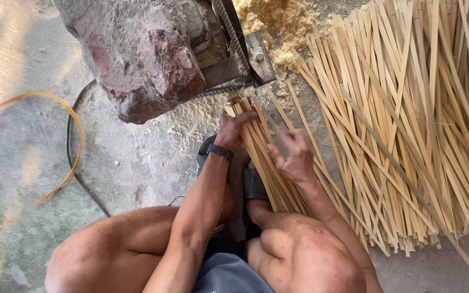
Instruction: The person sits on the floor and feeds bundles of thin bamboo strips into a vertical band saw to trim their ends. The person repeatedly gathers strips from a pile, aligns them, and cuts them, then places the trimmed pieces back on the pile.
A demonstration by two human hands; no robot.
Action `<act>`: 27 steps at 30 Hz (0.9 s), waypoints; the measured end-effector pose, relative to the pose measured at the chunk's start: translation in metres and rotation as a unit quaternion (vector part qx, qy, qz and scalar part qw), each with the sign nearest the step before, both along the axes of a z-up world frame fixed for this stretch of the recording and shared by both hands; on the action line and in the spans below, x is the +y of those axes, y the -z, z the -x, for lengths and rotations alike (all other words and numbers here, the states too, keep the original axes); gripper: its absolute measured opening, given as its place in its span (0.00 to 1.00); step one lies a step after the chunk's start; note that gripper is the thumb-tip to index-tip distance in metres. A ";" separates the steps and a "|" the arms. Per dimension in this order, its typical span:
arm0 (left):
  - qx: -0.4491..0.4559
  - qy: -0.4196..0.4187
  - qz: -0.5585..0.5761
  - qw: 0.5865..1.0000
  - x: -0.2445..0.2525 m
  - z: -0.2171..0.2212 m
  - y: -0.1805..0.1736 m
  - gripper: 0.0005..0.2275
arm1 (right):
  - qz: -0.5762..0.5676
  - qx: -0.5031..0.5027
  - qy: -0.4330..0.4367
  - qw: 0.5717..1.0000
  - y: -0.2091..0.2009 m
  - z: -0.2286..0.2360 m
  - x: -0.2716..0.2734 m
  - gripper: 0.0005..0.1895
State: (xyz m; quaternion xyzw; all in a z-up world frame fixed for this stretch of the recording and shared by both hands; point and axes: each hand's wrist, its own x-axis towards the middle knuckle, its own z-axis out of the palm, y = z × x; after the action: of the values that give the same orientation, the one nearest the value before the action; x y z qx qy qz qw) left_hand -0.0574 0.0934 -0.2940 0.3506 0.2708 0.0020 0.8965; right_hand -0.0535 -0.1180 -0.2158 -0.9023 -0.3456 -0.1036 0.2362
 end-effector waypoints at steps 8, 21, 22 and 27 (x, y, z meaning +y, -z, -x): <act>0.038 -0.008 -0.018 0.999 0.000 -0.001 0.014 0.12 | -0.071 0.106 0.066 0.990 0.030 -0.036 0.032 0.10; 0.034 0.012 -0.038 0.999 0.004 -0.001 -0.024 0.10 | -0.019 -0.029 0.030 0.999 0.004 -0.033 0.015 0.10; 0.025 0.013 -0.035 0.999 0.004 0.000 -0.022 0.10 | -0.035 -0.005 0.022 0.999 0.001 -0.019 0.008 0.13; -0.001 0.001 0.004 1.000 0.002 -0.004 -0.017 0.14 | -0.109 0.090 0.031 0.989 0.009 0.003 -0.003 0.15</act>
State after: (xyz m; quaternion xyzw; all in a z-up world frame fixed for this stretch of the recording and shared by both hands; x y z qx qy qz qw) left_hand -0.0537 0.0951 -0.2771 0.3472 0.2697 0.0004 0.8982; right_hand -0.0564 -0.1209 -0.2246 -0.8870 -0.2815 -0.0662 0.3599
